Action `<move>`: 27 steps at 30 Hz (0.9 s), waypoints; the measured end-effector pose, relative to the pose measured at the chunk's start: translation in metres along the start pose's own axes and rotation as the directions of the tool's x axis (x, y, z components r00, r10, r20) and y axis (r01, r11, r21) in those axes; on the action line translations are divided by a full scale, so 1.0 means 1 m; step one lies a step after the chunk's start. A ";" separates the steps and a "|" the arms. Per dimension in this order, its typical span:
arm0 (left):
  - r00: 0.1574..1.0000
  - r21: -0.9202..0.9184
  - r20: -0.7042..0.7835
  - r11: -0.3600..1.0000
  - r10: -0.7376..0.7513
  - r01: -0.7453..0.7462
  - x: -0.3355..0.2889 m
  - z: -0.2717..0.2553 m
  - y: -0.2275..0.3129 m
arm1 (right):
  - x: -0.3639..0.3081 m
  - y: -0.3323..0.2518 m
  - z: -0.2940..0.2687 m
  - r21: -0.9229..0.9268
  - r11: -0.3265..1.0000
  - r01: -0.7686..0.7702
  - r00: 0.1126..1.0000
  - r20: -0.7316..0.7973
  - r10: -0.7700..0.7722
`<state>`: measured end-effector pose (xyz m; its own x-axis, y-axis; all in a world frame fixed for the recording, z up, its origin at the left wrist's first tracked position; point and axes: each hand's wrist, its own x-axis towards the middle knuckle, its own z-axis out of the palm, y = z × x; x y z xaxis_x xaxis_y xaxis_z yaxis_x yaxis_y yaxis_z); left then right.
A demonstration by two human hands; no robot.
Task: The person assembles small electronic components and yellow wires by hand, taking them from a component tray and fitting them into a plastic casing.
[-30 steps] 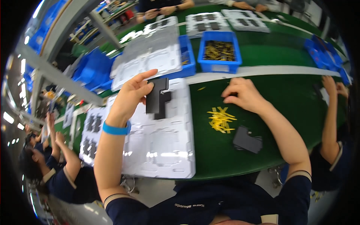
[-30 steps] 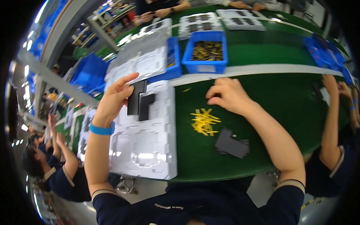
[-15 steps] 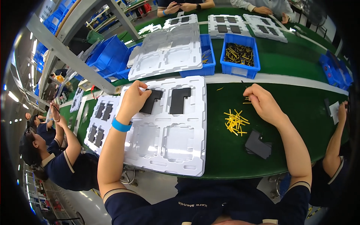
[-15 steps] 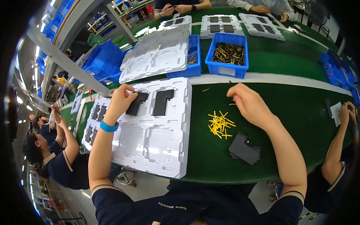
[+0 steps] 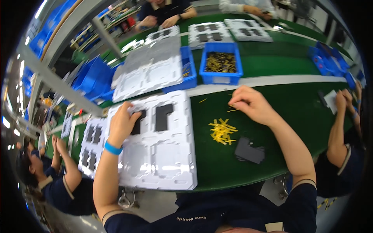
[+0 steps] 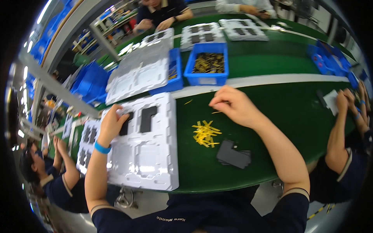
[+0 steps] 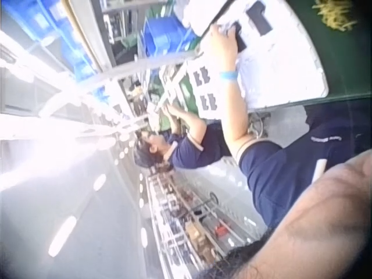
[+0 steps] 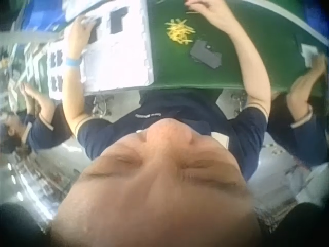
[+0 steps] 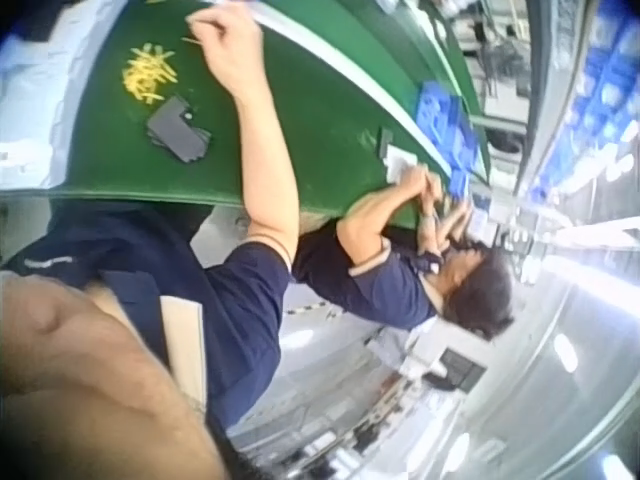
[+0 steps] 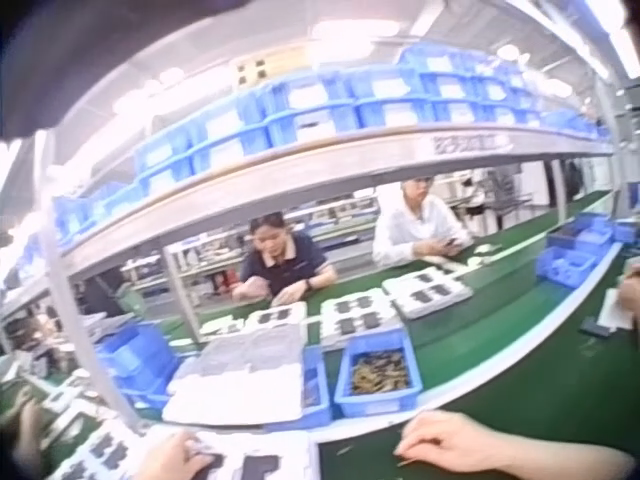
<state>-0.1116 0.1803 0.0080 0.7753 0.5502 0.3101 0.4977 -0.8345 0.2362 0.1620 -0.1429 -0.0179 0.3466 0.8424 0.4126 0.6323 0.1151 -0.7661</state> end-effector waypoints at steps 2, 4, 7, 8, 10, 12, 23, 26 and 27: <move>0.992 0.032 0.067 0.994 -0.106 0.104 -0.002 -0.007 0.005 | 0.003 0.001 0.006 0.116 0.989 -0.087 0.996 0.039 0.083; 1.000 0.075 -0.030 0.997 -0.007 0.009 0.002 -0.006 0.029 | 0.004 -0.001 0.007 0.104 0.987 -0.125 0.990 0.074 0.118; 0.981 -0.208 0.019 0.961 0.193 -0.185 0.006 -0.008 0.094 | 0.000 -0.008 0.006 0.033 0.994 -0.100 0.991 0.094 0.097; 0.964 -0.275 0.119 0.940 0.240 -0.200 0.007 -0.008 0.118 | -0.004 -0.012 0.005 0.034 0.996 -0.085 0.992 0.094 0.081; 0.857 -0.377 0.146 0.829 0.494 -0.413 0.008 0.002 0.155 | -0.007 -0.015 0.007 0.033 0.997 -0.065 0.994 0.096 0.061; 0.806 -0.463 0.261 0.802 0.531 -0.378 0.008 0.011 0.180 | -0.007 -0.019 0.010 0.216 0.962 -0.165 0.985 0.092 0.148; 0.873 -0.709 0.274 0.698 0.403 -0.099 -0.006 0.044 0.200 | -0.006 -0.014 0.010 0.069 0.998 -0.013 0.994 0.112 0.006; 0.882 -0.723 0.292 0.689 0.371 -0.050 -0.003 0.044 0.200 | -0.005 -0.014 0.012 0.076 0.997 0.032 0.995 0.097 -0.040; 0.869 -0.719 0.332 0.695 0.367 -0.019 -0.002 0.045 0.200 | -0.005 -0.015 0.012 0.064 0.996 0.061 0.995 0.075 -0.066</move>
<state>0.0035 0.0109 0.0134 0.9854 0.1625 0.0504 0.0520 -0.5695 0.8203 0.1427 -0.1425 -0.0143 0.2517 0.8700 0.4240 0.6066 0.1995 -0.7696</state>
